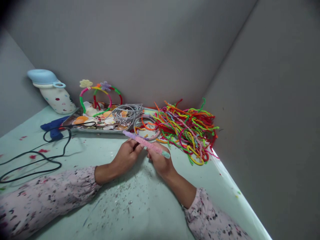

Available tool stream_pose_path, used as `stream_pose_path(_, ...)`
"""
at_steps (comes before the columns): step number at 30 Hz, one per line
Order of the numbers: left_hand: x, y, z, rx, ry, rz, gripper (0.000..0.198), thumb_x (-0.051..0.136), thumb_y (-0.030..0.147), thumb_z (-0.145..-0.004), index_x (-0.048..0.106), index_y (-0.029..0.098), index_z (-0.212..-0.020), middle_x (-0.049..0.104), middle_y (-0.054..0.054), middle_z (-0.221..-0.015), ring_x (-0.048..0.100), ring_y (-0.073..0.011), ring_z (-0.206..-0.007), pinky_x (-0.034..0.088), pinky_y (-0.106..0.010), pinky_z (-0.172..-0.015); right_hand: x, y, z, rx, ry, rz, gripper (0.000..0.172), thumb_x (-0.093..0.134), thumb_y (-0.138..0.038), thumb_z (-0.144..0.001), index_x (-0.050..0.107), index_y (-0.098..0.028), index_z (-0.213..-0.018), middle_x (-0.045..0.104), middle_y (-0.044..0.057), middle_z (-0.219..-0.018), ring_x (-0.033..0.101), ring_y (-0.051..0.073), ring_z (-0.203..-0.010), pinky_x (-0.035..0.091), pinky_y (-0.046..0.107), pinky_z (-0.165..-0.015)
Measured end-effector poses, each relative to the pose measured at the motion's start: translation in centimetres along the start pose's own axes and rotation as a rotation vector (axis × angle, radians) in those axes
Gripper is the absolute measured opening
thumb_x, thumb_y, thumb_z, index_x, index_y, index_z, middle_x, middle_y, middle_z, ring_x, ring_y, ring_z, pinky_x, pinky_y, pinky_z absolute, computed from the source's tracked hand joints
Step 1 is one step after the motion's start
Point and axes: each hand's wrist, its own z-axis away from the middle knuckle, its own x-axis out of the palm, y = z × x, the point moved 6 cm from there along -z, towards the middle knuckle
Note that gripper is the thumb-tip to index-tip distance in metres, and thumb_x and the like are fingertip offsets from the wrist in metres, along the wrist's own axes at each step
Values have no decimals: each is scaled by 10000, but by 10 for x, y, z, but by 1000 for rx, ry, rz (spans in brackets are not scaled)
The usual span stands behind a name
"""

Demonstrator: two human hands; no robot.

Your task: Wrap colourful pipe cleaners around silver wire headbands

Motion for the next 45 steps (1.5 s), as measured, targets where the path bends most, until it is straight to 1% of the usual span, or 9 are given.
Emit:
stream_pose_path(4,1,2,0,1,-32,6,192,479,231,-874,651,158,-828,657,-80,-854,587,-239,-902,442,-383,-877,-1,3,0,20,8,6,276,521,-368,-819,563,-208,-598,543,-15,-550,495,139,-521,401,267,-521)
stream_pose_path(9,0,1,-1,2,-19,-20,177,492,239,-865,638,158,-806,654,-80,-829,595,-239,-876,446,-377,-866,-1,-2,2,10,10,26,261,522,-352,-812,559,-210,-596,533,-19,-549,486,135,-521,394,263,-521)
stream_pose_path(16,2,3,-1,13,-50,-33,205,469,227,-884,648,160,-809,669,-72,-823,602,-231,-890,447,-363,-869,0,-2,4,51,1,-17,209,527,-319,-808,565,-208,-635,519,-30,-561,480,130,-525,397,254,-517)
stream_pose_path(19,3,3,-1,15,-55,-18,210,470,239,-889,658,158,-837,679,-80,-871,604,-231,-910,450,-358,-867,-1,1,3,44,3,-17,207,521,-318,-812,563,-208,-642,530,-27,-568,485,131,-530,400,254,-524)
stream_pose_path(24,2,0,0,2,-21,-89,204,477,262,-880,642,152,-831,664,-95,-882,602,-242,-909,457,-369,-850,-2,0,2,30,9,11,219,517,-312,-818,566,-204,-633,530,-25,-569,478,129,-534,386,255,-523)
stream_pose_path(31,3,-1,0,21,-29,-145,204,458,241,-886,622,147,-811,657,-98,-880,602,-234,-887,467,-370,-833,-1,-5,5,33,4,-3,221,521,-319,-818,561,-205,-633,517,-28,-560,469,129,-532,382,258,-525)
stream_pose_path(36,3,-3,0,49,-17,-164,209,468,250,-899,630,150,-814,658,-93,-897,601,-223,-886,466,-350,-824,1,1,2,33,39,-63,149,539,-320,-813,590,-210,-727,537,-27,-593,479,134,-554,393,256,-528)
stream_pose_path(39,4,-4,0,25,-41,-194,223,468,268,-907,635,147,-822,657,-89,-883,593,-221,-858,457,-350,-807,1,5,-2,17,58,-93,135,554,-330,-805,617,-211,-795,542,-30,-597,473,133,-539,390,256,-511)
stream_pose_path(45,3,-5,-1,-4,-50,-226,243,462,289,-909,636,138,-830,654,-93,-856,590,-226,-840,443,-347,-781,-2,4,-3,-19,95,-25,157,562,-318,-782,669,-205,-799,584,-11,-616,500,146,-563,410,271,-532)
